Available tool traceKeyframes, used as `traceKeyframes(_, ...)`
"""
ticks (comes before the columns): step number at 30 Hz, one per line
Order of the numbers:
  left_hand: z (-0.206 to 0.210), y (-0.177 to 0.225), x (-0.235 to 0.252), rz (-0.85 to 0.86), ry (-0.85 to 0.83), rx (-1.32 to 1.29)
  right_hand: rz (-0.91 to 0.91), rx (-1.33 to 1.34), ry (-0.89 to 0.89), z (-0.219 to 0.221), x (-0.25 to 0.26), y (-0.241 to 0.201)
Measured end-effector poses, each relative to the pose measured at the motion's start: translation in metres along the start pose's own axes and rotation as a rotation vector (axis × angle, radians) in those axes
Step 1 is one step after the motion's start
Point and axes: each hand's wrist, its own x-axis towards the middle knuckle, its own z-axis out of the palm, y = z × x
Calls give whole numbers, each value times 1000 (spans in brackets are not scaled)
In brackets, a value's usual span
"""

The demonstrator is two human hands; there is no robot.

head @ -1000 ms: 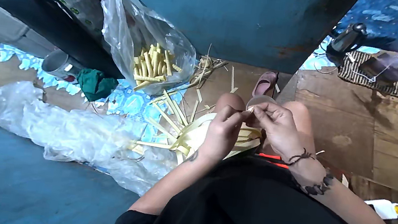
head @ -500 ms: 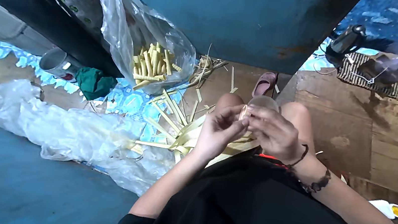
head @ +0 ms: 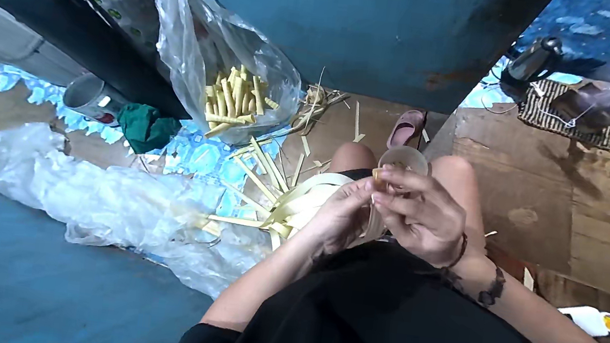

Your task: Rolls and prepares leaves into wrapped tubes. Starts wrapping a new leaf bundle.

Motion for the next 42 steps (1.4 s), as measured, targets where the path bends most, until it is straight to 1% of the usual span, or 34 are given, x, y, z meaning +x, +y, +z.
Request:
traceKeyframes(2, -5, 1, 5, 126, 63, 177, 110, 20, 59, -4, 9, -7)
traceKeyframes(4, -8, 3, 6, 280, 86, 425, 262, 51, 61, -11, 16, -12)
traceKeyframes(6, -8, 7, 3, 426, 32, 676, 520, 223, 26, -18, 22, -11)
traceKeyframes(8, -8, 15, -1, 494, -4, 842, 849, 528, 41, -24, 29, -5)
traceKeyframes(9, -9, 16, -1, 518, 6, 870, 992, 641, 57, -25, 30, -2)
traceKeyframes(10, -9, 17, -1, 538, 24, 877, 1097, 706, 38, -25, 28, -1)
traceKeyframes(11, -10, 16, 0, 546, 39, 883, 1148, 754, -16, -24, 24, 0)
traceKeyframes(13, -11, 15, 1, 518, 77, 896, 1131, 808, -183, -24, 17, 0)
traceKeyframes(14, -12, 14, 2, 482, 81, 903, 1093, 782, -250, -25, 16, 1)
traceKeyframes(15, -13, 13, 2, 450, 82, 915, 1044, 708, -278, -27, 15, 2)
traceKeyframes(17, -14, 9, 4, 451, 107, 965, 962, 547, -263, -27, 15, 5)
traceKeyframes(19, -15, 4, 6, 496, 130, 1030, 939, 411, -229, -27, 17, 3)
traceKeyframes(20, -16, 4, 5, 485, 122, 1041, 948, 370, -189, -26, 17, 3)
traceKeyframes(21, -16, 5, 4, 454, 110, 1026, 977, 378, -142, -25, 16, 4)
traceKeyframes(22, -15, 5, 3, 417, 101, 998, 1045, 434, -91, -25, 15, 5)
traceKeyframes(24, -14, 5, 1, 383, 99, 963, 1236, 614, -25, -24, 16, 5)
traceKeyframes(25, -14, 4, 1, 396, 109, 966, 1299, 682, -50, -23, 17, 3)
traceKeyframes(26, -14, 4, 1, 409, 124, 981, 1318, 735, -106, -23, 15, 2)
traceKeyframes(28, -14, 6, 2, 393, 135, 1045, 1257, 795, -275, -25, 11, 2)
traceKeyframes(29, -14, 10, 1, 357, 116, 1088, 1221, 785, -338, -27, 10, 2)
traceKeyframes(30, -15, 14, 0, 313, 78, 1120, 1200, 757, -349, -29, 9, 3)
traceKeyframes(32, -16, 20, -1, 276, 3, 1166, 1244, 717, -237, -31, 10, 5)
traceKeyframes(34, -14, 18, 1, 296, 10, 1129, 1322, 727, -148, -29, 14, 4)
traceKeyframes(35, -13, 16, 2, 307, 25, 1099, 1339, 730, -152, -27, 14, 2)
traceKeyframes(36, -11, 14, 3, 313, 37, 1084, 1319, 733, -193, -25, 13, 2)
traceKeyframes(38, -11, 13, 4, 328, 55, 1117, 1199, 700, -317, -27, 8, 2)
traceKeyframes(39, -12, 14, 4, 339, 52, 1143, 1149, 666, -346, -29, 7, 2)
traceKeyframes(40, -13, 15, 4, 354, 42, 1155, 1138, 648, -320, -29, 6, 2)
traceKeyframes(42, -13, 17, 5, 381, 14, 1142, 1230, 679, -188, -28, 10, 2)
